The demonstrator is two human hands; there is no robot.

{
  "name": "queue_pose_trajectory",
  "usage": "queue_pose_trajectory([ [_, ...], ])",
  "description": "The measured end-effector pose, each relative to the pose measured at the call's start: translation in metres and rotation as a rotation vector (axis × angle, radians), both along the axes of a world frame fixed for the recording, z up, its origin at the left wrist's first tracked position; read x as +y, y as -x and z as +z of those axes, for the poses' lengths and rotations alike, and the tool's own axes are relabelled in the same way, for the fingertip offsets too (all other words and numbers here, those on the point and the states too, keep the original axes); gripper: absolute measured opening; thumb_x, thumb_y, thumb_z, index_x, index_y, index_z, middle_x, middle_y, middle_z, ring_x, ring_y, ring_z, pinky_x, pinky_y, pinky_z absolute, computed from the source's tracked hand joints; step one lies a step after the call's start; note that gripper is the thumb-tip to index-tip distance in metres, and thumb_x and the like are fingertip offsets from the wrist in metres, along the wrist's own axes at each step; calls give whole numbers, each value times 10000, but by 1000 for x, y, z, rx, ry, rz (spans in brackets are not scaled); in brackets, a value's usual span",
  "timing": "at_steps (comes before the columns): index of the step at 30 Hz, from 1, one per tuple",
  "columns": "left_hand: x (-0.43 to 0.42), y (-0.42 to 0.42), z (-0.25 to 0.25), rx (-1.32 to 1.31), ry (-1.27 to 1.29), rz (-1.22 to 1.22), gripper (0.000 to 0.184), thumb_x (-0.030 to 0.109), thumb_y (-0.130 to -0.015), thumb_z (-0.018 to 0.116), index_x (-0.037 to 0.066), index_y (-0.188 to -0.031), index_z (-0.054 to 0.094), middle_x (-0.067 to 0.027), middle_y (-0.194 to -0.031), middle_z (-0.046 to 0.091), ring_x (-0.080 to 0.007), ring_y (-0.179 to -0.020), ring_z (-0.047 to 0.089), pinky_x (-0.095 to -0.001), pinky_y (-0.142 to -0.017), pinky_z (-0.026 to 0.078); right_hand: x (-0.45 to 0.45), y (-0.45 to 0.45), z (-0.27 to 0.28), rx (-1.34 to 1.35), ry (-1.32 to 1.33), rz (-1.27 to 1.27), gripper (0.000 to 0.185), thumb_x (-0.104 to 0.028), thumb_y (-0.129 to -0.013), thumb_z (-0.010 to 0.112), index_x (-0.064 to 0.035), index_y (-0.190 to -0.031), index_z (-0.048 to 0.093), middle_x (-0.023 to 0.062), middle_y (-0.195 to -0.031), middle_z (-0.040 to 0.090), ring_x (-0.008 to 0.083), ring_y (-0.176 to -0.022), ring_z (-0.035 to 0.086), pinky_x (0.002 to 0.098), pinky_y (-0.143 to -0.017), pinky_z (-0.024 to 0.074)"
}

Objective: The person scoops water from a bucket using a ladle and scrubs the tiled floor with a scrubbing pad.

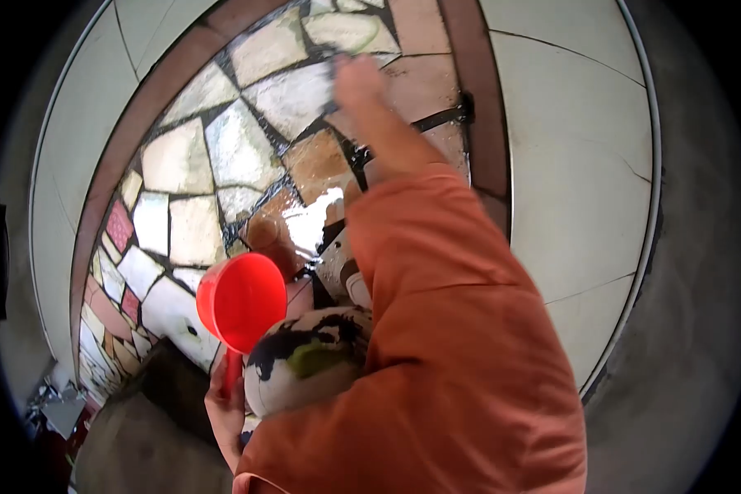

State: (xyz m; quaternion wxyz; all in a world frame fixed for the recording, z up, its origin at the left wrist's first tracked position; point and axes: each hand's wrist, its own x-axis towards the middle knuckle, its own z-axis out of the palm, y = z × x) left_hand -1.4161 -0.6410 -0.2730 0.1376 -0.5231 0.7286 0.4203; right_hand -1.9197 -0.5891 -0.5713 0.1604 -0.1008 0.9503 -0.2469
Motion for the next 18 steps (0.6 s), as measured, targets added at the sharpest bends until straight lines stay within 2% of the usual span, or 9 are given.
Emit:
queue_pose_trajectory([
  [1, 3, -4, 5, 7, -14, 61, 435, 19, -849, 603, 11, -1279, 538, -104, -1003, 667, -111, -837, 588, -256, -781, 467, 43, 17, 2, 101, -202, 129, 377, -354, -881, 533, -192, -1219, 573, 212, -1017, 614, 384, -934, 612, 467, -805, 510],
  [2, 1, -4, 6, 21, -33, 124, 430, 20, -858, 599, 14, -1284, 537, -75, -1005, 660, -103, -828, 575, -249, -774, 465, 75, 10, 46, 151, -314, 122, 415, -383, -870, 546, -222, -1252, 554, 192, -1057, 609, 368, -954, 611, 463, -809, 512],
  [4, -9, -25, -3, 12, -99, 257, 427, 28, -873, 594, 23, -1296, 533, -34, -1014, 634, -81, -801, 551, -226, -741, 454, 125, 16, 50, 211, -590, 14, 460, -402, -814, 613, -253, -1247, 572, 159, -1048, 595, 328, -998, 600, 460, -810, 511],
  [5, -18, -38, -9, 11, -64, 223, 428, 25, -873, 597, 26, -1297, 535, -31, -1032, 619, -61, -797, 535, -204, -729, 439, 142, 4, 62, 254, -568, 26, 437, -360, -812, 632, -235, -1229, 590, 148, -1070, 575, 314, -995, 590, 441, -825, 504],
  [10, -44, -51, -13, 56, 18, 385, 449, 162, -901, 599, 50, -1327, 511, 7, -694, 561, -30, -463, 420, -187, -410, 336, 99, -127, 105, 333, -255, 405, 497, -230, -724, 704, -220, -1210, 601, 141, -1011, 588, 302, -923, 582, 414, -763, 508],
  [11, -49, -47, -9, 47, 29, 430, 460, 178, -899, 605, 51, -1330, 506, -2, -705, 565, -37, -475, 433, -186, -422, 343, 81, -157, 98, 391, -40, 564, 494, -224, -715, 702, -229, -1199, 604, 118, -977, 592, 282, -896, 582, 404, -738, 504],
  [15, -62, -56, -34, 256, 105, 547, 467, 189, -907, 610, 49, -1337, 492, 0, -719, 569, -24, -468, 397, -176, -416, 297, 11, -284, 39, 143, 151, 844, 312, -234, -840, 637, -204, -1150, 623, 66, -886, 584, 239, -826, 566, 347, -673, 482],
  [16, -61, -52, -33, 253, 81, 602, 463, 182, -904, 611, 54, -1333, 497, -1, -728, 576, -16, -471, 393, -169, -417, 283, 13, -295, 32, 401, 100, 1016, 295, -250, -844, 639, -153, -1122, 632, 66, -865, 585, 228, -821, 563, 335, -670, 478],
  [18, -57, -50, -29, 306, 58, 631, 467, 185, -900, 615, 60, -1334, 499, 1, -725, 576, -11, -470, 389, -167, -416, 275, 26, -285, 36, 28, 134, 545, 294, -268, -853, 637, -56, -1057, 632, 106, -845, 610, 213, -778, 590, 357, -630, 487],
])
